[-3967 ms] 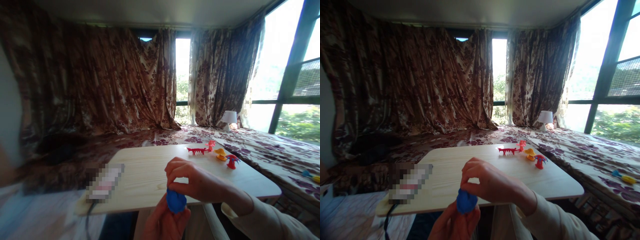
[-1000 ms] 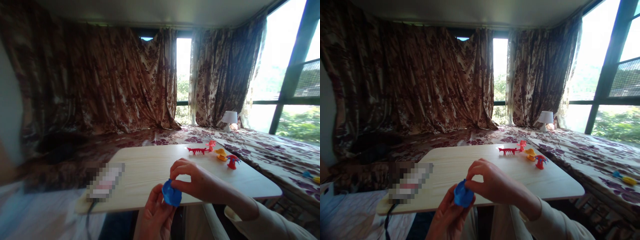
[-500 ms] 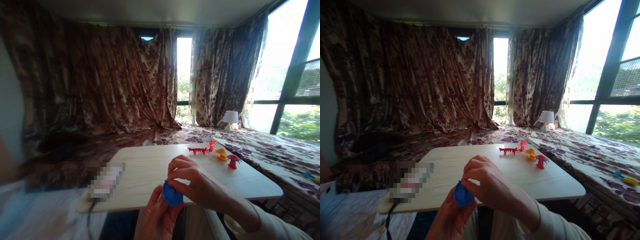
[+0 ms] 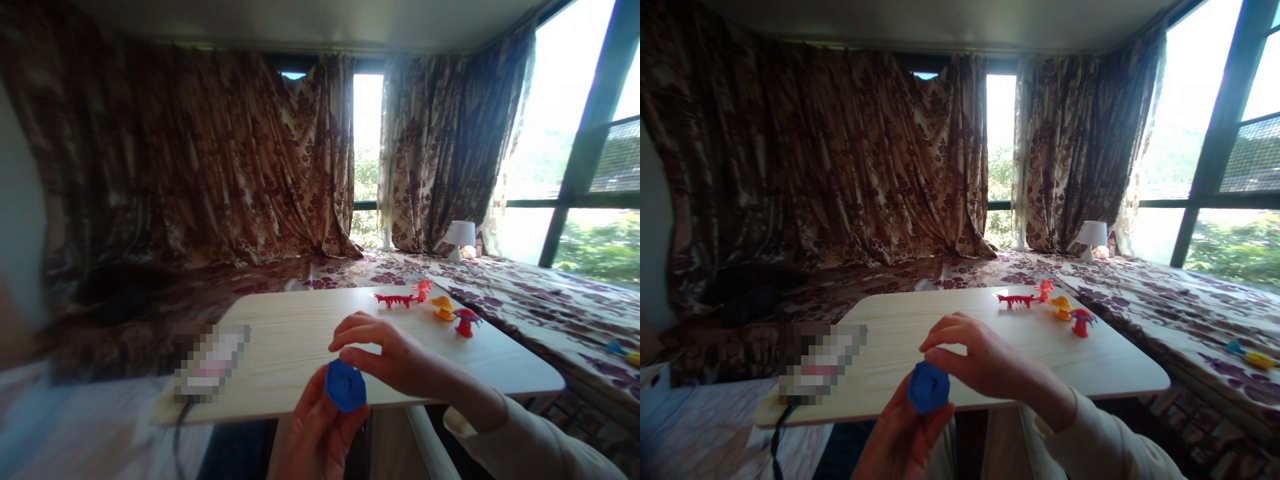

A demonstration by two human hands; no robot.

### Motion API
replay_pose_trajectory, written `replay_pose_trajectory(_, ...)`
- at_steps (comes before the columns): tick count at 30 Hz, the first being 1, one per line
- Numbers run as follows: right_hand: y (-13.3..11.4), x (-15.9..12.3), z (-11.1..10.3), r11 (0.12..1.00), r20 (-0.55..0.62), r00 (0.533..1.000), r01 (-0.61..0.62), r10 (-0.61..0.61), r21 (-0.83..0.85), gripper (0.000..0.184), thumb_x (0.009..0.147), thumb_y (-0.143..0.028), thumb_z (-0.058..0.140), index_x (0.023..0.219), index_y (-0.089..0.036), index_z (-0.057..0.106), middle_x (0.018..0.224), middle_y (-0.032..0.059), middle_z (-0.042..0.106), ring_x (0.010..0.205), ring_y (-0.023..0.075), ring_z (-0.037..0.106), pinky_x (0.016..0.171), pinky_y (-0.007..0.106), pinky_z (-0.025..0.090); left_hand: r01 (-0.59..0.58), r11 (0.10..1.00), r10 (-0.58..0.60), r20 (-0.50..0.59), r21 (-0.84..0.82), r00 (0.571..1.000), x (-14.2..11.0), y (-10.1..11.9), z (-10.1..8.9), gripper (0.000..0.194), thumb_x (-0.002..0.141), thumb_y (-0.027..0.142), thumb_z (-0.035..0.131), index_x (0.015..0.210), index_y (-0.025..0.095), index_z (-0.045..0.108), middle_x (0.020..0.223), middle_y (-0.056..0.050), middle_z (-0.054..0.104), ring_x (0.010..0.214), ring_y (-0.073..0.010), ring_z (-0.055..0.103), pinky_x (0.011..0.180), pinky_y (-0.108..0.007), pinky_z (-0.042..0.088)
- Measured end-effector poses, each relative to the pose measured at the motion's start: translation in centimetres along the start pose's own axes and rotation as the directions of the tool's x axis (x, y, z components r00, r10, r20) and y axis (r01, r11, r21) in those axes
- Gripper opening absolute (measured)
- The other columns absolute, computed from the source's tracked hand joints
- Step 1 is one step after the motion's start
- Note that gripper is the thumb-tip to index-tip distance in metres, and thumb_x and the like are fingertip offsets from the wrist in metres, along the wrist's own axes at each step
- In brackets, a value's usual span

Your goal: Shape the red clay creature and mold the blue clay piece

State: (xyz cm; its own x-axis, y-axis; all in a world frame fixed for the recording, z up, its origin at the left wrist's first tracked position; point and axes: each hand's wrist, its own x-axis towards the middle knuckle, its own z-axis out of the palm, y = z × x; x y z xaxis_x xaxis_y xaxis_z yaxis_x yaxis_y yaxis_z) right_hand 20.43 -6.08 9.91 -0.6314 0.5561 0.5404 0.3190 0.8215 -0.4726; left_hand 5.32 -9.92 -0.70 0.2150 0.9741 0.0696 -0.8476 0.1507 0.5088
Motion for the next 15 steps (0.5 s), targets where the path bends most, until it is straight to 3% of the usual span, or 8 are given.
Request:
replay_pose_trajectory(7,0.57,-0.81,0.09,0.991,0.029,0.994,-0.105,0.108,-0.082,0.002,0.082,-0.016,0.067,0.08,-0.015,0.069,0.086,0.0048,0.067,0.087,0.0165,0.059,0.081,0.028,0.047,-0.062,0.998,0.061,-0.03,-0.025,0.998,0.15,-0.09,-0.41,0.033,0.071,0.001,0.07,0.098,0.02,0.069,0.098,-0.005,0.075,0.092,-0.0196,0.071,0.09,-0.032,0.055)
replay_pose_trajectory(11,0.39,-0.63,0.58,0.992,-0.001,0.998,-0.065,0.066,-0.106,0.006,0.079,-0.01,0.069,0.074,-0.014,0.067,0.082,0.0047,0.066,0.084,0.0166,0.058,0.08,0.028,0.047,-0.008,1.0,0.008,0.003,-0.015,1.0,0.21,0.14,-0.37,0.025,0.074,0.01,0.071,0.097,0.019,0.068,0.096,-0.007,0.076,0.088,-0.0229,0.072,0.086,-0.036,0.057)
replay_pose_trajectory(15,0.13,-0.53,0.6,0.99,-0.026,1.0,-0.002,-0.002,-0.143,0.01,0.079,-0.007,0.066,0.073,-0.014,0.068,0.08,0.0048,0.066,0.085,0.0171,0.056,0.081,0.03,0.045,0.026,1.0,-0.026,-0.01,0.005,1.0,0.22,0.37,0.08,0.021,0.075,0.014,0.072,0.095,0.018,0.067,0.089,-0.006,0.076,0.079,-0.0209,0.073,0.08,-0.035,0.059)
